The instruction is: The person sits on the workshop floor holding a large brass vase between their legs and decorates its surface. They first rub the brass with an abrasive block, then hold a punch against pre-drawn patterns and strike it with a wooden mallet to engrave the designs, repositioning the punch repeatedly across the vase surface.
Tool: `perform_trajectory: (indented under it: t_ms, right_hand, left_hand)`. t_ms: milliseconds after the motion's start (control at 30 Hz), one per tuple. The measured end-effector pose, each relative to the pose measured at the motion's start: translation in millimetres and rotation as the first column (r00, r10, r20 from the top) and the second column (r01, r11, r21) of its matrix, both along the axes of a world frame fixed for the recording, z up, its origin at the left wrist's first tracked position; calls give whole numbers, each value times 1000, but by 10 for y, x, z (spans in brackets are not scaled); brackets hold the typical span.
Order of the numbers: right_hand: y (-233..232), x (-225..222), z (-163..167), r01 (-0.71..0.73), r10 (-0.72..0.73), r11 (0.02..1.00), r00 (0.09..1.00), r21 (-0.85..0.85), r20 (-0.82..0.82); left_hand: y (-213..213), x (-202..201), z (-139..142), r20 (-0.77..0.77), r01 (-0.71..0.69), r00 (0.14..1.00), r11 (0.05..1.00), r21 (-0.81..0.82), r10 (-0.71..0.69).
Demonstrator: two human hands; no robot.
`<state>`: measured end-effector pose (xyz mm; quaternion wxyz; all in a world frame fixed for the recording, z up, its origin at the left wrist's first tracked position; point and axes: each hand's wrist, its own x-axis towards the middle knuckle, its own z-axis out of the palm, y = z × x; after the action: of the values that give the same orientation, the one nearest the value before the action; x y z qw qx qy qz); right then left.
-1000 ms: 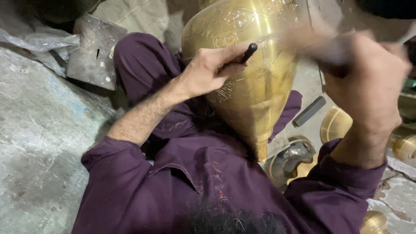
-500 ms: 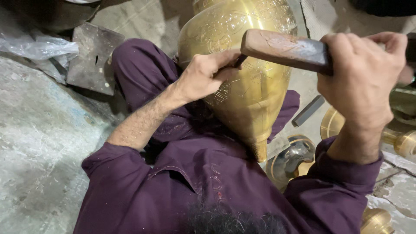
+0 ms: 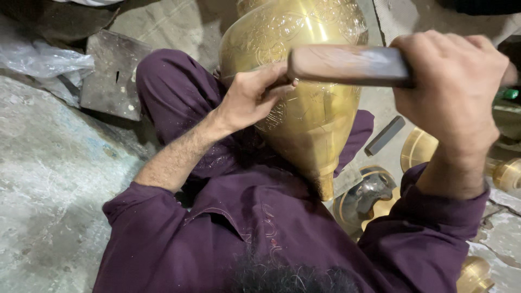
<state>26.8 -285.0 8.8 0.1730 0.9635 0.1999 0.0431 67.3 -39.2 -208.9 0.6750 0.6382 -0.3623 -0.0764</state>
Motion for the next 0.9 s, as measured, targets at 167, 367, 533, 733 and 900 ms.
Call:
perform_trajectory:
  t_ms: [167, 367, 533, 733, 900]
  right_hand:
    - [-58, 0, 13, 25, -19, 995, 998, 101, -56]
    - [20, 74, 68, 35, -21, 985, 996, 169, -85]
    - [257, 162, 199, 30, -17, 993, 993, 112, -114]
    - [343, 133, 203, -13, 25, 986, 997, 167, -71]
    - [23, -201, -136, 64, -61, 939, 998, 339, -18]
  left_hand:
    - [28, -57, 24, -73, -17, 997, 997, -78, 12]
    - [6, -142, 56, -151, -65, 987, 995, -80, 53]
    - [-16, -287, 85, -253, -175, 955, 983, -63, 154]
    - [-83, -393, 6, -224, -251, 948, 964, -84, 228]
    - [-64, -132, -58, -170, -136, 979, 985, -108, 116]
